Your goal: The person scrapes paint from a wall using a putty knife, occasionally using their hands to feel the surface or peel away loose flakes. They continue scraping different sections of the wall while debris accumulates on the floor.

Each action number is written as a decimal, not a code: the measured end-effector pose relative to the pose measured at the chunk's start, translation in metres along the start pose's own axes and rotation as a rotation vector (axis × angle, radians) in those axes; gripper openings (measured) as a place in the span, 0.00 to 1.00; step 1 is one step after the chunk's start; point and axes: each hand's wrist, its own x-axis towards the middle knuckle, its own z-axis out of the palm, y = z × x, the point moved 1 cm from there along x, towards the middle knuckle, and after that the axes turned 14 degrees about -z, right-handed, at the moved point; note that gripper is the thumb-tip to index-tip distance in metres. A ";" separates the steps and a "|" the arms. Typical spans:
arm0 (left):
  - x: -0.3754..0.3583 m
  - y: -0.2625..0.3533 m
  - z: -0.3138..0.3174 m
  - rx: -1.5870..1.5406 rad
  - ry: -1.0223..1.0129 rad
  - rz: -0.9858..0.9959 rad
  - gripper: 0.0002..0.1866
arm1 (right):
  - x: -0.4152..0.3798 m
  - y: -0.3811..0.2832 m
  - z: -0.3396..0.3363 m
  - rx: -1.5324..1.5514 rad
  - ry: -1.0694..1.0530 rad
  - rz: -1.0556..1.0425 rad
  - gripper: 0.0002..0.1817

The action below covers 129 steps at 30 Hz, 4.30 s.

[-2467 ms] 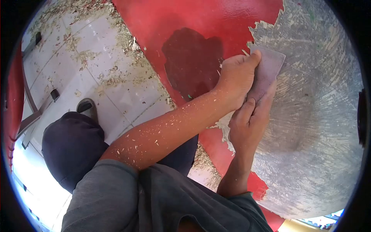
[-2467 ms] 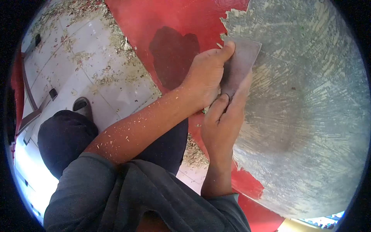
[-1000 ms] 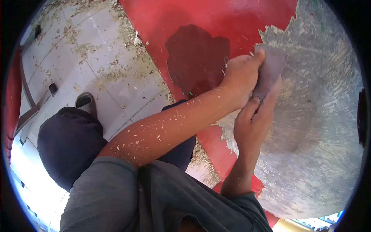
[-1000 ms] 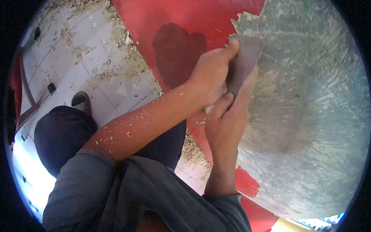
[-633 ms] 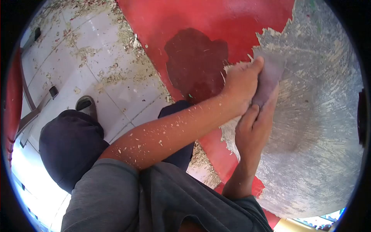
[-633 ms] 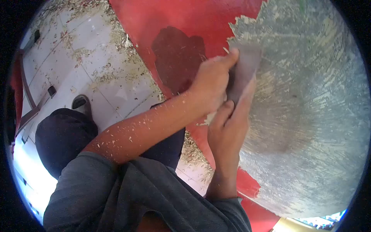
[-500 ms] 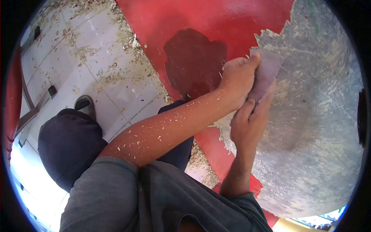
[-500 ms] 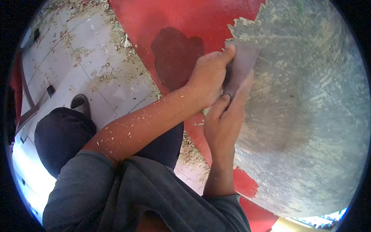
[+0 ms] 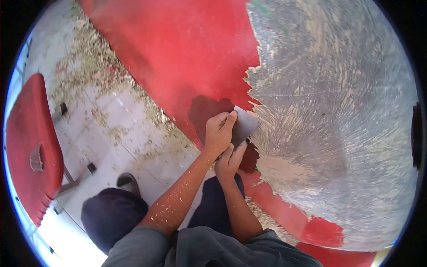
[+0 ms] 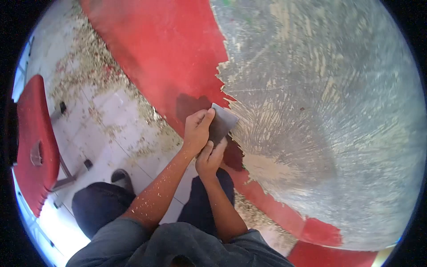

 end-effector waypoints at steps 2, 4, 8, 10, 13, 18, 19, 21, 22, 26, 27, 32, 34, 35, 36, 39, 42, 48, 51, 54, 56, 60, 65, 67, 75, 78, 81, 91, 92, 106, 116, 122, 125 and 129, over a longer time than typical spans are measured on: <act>0.003 0.000 -0.010 0.157 0.074 0.105 0.19 | -0.002 0.007 0.026 -0.068 0.146 -0.039 0.16; 0.008 0.008 -0.021 0.065 0.149 0.156 0.18 | 0.019 -0.002 0.032 -0.042 0.042 -0.065 0.17; 0.008 0.040 -0.056 -0.353 0.402 0.212 0.19 | 0.059 -0.032 0.038 0.173 -0.043 0.052 0.13; 0.012 0.061 -0.065 -0.506 0.413 0.216 0.19 | 0.022 -0.012 0.033 0.112 0.009 -0.001 0.12; 0.012 0.064 -0.066 -0.479 0.413 0.210 0.18 | 0.026 0.004 0.024 0.069 -0.022 -0.043 0.10; 0.006 0.063 -0.057 -0.476 0.425 0.213 0.20 | 0.060 -0.005 0.018 -0.055 -0.034 -0.275 0.11; 0.009 0.066 -0.056 -0.478 0.414 0.204 0.20 | 0.045 0.006 0.022 -0.016 -0.037 -0.202 0.11; 0.009 0.078 -0.054 -0.456 0.418 0.248 0.19 | 0.015 0.021 0.024 0.053 -0.061 -0.043 0.12; 0.005 0.079 -0.054 -0.435 0.430 0.254 0.19 | 0.016 0.017 0.021 0.045 -0.093 0.018 0.14; -0.003 0.085 -0.046 -0.258 0.400 0.385 0.15 | 0.002 0.016 0.024 -0.036 -0.603 0.114 0.15; -0.007 0.089 -0.041 -0.167 0.409 0.434 0.16 | -0.019 0.026 0.030 -0.049 -0.796 0.118 0.15; -0.005 0.116 -0.009 0.128 0.524 0.810 0.19 | -0.144 0.100 0.037 -0.208 -1.533 0.132 0.17; -0.003 0.113 0.002 0.153 0.483 0.833 0.22 | -0.133 0.082 0.030 -0.128 -1.614 0.183 0.17; 0.005 0.103 0.009 0.238 0.450 0.745 0.25 | -0.126 0.075 0.027 -0.092 -1.654 0.206 0.17; 0.016 0.087 0.017 0.317 0.418 0.660 0.28 | -0.134 0.088 0.030 -0.024 -1.576 0.190 0.18; -0.001 0.046 0.069 0.708 0.458 0.633 0.42 | -0.140 0.121 0.020 0.182 -1.281 0.252 0.22; -0.027 0.000 0.096 0.772 0.355 0.739 0.51 | -0.146 0.143 0.009 0.263 -0.955 0.312 0.20; -0.046 -0.044 0.108 0.778 0.169 0.829 0.53 | -0.145 0.133 0.019 0.011 -1.361 0.054 0.22; -0.048 -0.052 0.106 0.858 0.132 0.861 0.53 | -0.132 0.103 0.018 0.056 -1.458 -0.014 0.24; -0.049 -0.051 0.099 0.898 0.098 0.866 0.53 | -0.118 0.086 0.017 0.083 -1.515 0.060 0.26; -0.046 -0.052 0.094 0.921 0.084 0.875 0.53 | -0.126 0.087 0.027 0.068 -1.499 0.005 0.25; -0.038 -0.054 0.064 1.133 0.052 0.911 0.49 | -0.200 0.129 0.079 0.535 -1.207 0.205 0.23; -0.054 -0.020 0.024 1.428 -0.105 0.871 0.44 | -0.211 0.113 0.111 0.468 -1.200 -0.119 0.21; -0.067 0.006 -0.001 1.448 -0.349 0.454 0.39 | -0.183 0.091 0.111 0.141 -1.435 -0.183 0.19; -0.066 0.067 0.018 1.253 -0.001 0.968 0.30 | -0.110 0.042 0.089 -0.053 -1.559 -0.087 0.19; -0.038 0.125 0.073 1.025 -0.004 1.418 0.31 | -0.100 0.040 0.079 -0.046 -1.499 -0.063 0.25; 0.019 0.150 0.114 0.866 0.141 1.805 0.38 | -0.083 0.036 0.058 -0.036 -1.505 0.067 0.29; 0.028 0.138 0.116 0.698 0.172 1.813 0.39 | -0.061 0.055 0.002 -0.133 -1.290 0.250 0.21; 0.033 0.137 0.114 0.695 0.179 1.828 0.39 | -0.060 0.053 0.000 -0.164 -1.306 0.268 0.20; 0.009 0.134 0.095 0.797 -0.087 1.440 0.30 | 0.004 -0.089 -0.155 -0.627 -1.084 0.417 0.18; -0.014 -0.038 0.043 1.147 -0.290 1.201 0.29 | -0.052 -0.049 -0.189 -0.550 -1.100 0.628 0.12; -0.074 -0.138 -0.005 1.490 -1.050 0.703 0.18 | -0.035 -0.039 -0.238 -0.711 -0.961 0.623 0.08; -0.086 -0.146 -0.012 1.391 -1.319 -0.054 0.15 | -0.019 -0.032 -0.237 -0.555 -0.945 0.575 0.08; -0.078 -0.143 -0.004 0.884 -1.089 -0.281 0.12 | -0.023 -0.016 -0.222 -0.353 -0.849 0.458 0.11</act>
